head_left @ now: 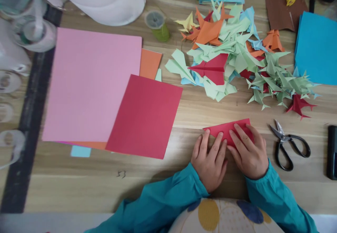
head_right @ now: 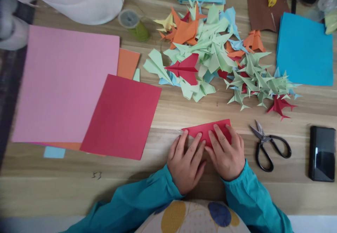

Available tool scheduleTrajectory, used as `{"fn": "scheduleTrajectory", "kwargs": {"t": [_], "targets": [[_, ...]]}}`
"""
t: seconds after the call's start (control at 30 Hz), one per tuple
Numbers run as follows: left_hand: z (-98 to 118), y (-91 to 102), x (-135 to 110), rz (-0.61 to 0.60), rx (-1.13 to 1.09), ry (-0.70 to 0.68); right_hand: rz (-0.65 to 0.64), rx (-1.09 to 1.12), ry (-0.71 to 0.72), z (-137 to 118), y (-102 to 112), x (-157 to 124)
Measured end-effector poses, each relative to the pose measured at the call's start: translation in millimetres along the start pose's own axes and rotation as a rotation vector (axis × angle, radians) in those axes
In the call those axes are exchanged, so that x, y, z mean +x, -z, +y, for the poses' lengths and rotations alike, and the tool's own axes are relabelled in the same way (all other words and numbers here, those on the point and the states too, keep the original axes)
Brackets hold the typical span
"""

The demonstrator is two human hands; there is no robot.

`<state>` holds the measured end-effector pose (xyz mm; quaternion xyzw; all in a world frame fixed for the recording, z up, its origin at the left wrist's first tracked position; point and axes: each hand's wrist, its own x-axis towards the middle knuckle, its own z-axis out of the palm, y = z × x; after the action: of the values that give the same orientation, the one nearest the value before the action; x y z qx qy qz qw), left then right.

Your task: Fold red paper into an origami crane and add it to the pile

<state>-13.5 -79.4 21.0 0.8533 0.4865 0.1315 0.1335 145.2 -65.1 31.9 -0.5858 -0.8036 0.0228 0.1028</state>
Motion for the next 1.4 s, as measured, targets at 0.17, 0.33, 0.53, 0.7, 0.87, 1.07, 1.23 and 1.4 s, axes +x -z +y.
{"fn": "scheduleTrajectory", "kwargs": {"t": [0.17,0.33,0.53,0.7,0.87,1.07,1.23,1.4], "targets": [[-0.1,1.3,0.0,-0.018,0.001,0.012,-0.001,-0.002,-0.007,-0.3,-0.8,-1.0],[0.3,2.1,0.1,-0.022,0.001,0.029,0.008,0.006,-0.011,-0.5,-0.6,-0.1],[0.2,2.1,0.4,-0.016,0.007,0.035,0.012,0.008,-0.005,0.5,-0.8,-0.2],[-2.0,3.5,1.6,-0.010,-0.006,0.030,0.017,0.004,0.007,1.5,-2.5,-1.5],[-3.5,5.4,3.3,-0.004,-0.015,0.032,0.016,0.006,0.007,0.8,-1.5,-0.6],[-0.5,3.7,1.1,0.021,0.003,0.034,0.011,0.006,0.007,0.7,-1.0,-0.4],[1.5,0.6,-1.9,0.030,0.014,0.044,0.009,-0.002,0.013,1.0,-1.5,-1.2],[0.2,0.1,-1.7,0.007,0.011,0.036,0.013,0.001,0.012,0.8,-1.8,-1.9]]}}
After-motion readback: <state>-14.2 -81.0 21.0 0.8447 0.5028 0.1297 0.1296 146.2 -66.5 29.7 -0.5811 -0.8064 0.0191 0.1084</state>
